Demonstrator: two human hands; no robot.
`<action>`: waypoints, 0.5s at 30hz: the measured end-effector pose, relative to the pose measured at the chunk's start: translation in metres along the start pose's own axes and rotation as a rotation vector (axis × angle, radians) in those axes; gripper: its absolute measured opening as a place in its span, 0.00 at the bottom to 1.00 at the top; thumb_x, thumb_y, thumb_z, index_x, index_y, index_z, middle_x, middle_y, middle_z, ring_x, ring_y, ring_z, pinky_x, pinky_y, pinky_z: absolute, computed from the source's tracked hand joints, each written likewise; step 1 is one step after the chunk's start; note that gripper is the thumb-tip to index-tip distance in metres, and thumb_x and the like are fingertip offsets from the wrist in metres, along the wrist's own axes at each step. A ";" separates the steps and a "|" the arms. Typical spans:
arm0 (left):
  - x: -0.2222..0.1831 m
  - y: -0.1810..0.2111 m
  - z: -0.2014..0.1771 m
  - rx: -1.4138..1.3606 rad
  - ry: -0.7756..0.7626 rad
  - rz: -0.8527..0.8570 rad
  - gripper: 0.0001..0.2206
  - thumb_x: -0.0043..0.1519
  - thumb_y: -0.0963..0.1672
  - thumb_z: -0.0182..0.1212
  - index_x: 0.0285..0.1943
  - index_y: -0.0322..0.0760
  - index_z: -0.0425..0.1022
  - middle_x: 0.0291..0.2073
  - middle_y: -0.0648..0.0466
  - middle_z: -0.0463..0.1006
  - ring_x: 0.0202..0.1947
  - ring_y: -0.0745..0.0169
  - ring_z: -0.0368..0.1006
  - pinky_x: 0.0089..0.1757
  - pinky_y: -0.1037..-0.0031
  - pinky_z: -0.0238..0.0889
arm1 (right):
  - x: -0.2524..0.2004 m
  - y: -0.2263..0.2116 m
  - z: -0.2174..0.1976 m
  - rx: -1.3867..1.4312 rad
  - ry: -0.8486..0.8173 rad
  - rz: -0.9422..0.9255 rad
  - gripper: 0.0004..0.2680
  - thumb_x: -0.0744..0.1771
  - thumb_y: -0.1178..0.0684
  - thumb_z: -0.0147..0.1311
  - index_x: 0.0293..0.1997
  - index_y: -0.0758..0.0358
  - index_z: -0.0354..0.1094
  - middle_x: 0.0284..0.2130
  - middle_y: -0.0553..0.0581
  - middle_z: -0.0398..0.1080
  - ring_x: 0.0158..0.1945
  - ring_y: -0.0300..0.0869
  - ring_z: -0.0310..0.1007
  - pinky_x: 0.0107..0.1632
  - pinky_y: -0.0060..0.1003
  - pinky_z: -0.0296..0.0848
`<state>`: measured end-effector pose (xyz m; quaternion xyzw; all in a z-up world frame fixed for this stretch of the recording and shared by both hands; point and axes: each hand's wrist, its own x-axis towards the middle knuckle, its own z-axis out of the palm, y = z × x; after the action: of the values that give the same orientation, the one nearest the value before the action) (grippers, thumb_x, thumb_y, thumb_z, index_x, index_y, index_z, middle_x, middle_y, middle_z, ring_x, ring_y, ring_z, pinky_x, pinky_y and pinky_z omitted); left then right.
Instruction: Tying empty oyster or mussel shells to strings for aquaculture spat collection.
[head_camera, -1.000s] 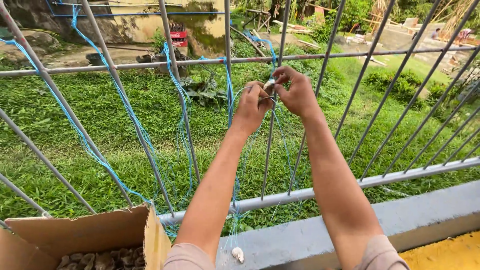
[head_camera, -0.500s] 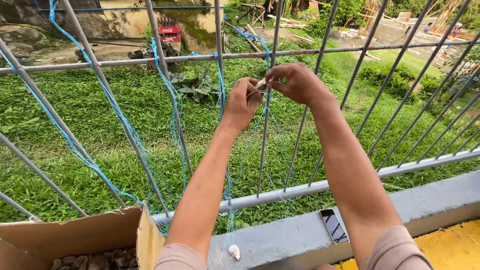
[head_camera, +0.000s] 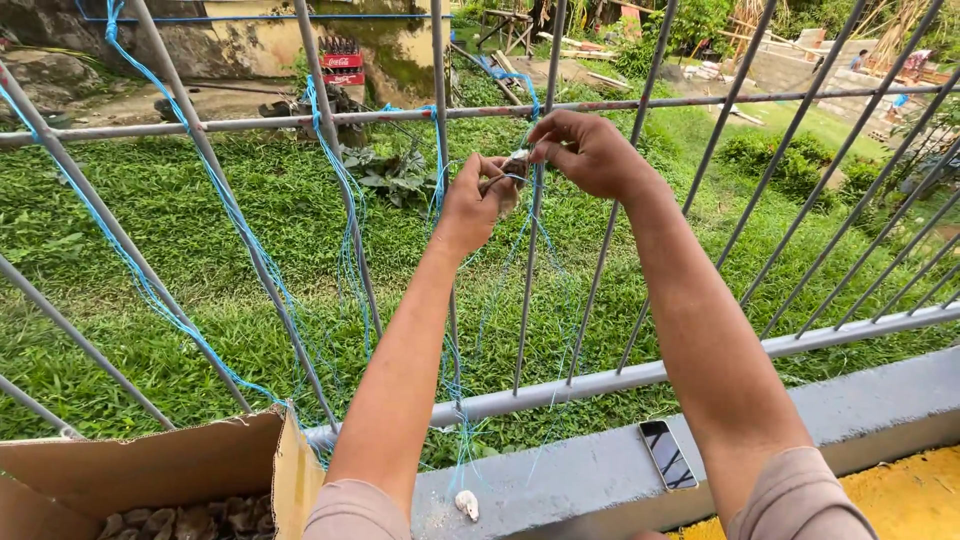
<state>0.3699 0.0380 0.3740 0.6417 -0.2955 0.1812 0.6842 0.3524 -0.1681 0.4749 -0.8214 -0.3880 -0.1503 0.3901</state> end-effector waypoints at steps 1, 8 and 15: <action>0.001 -0.001 0.003 0.000 0.002 0.001 0.06 0.67 0.37 0.54 0.43 0.33 0.60 0.47 0.48 0.79 0.31 0.72 0.72 0.33 0.77 0.67 | 0.000 -0.007 0.000 -0.001 -0.001 -0.001 0.06 0.69 0.55 0.57 0.50 0.59 0.73 0.42 0.54 0.79 0.46 0.36 0.77 0.49 0.34 0.75; 0.004 0.013 0.009 0.393 0.023 0.322 0.08 0.66 0.34 0.57 0.44 0.31 0.62 0.48 0.45 0.77 0.39 0.63 0.74 0.41 0.71 0.72 | 0.010 -0.006 -0.012 -0.418 0.007 -0.170 0.09 0.69 0.57 0.55 0.53 0.51 0.76 0.41 0.57 0.78 0.44 0.47 0.76 0.49 0.44 0.72; 0.014 0.001 -0.003 0.491 0.037 0.441 0.10 0.63 0.32 0.57 0.49 0.32 0.64 0.43 0.49 0.76 0.42 0.62 0.75 0.43 0.71 0.72 | 0.026 -0.015 -0.009 -0.779 -0.023 -0.202 0.05 0.70 0.52 0.56 0.47 0.50 0.79 0.41 0.51 0.76 0.40 0.47 0.78 0.46 0.43 0.77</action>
<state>0.3804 0.0392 0.3833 0.7046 -0.3622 0.4027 0.4585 0.3584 -0.1559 0.5028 -0.8672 -0.3850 -0.3144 0.0283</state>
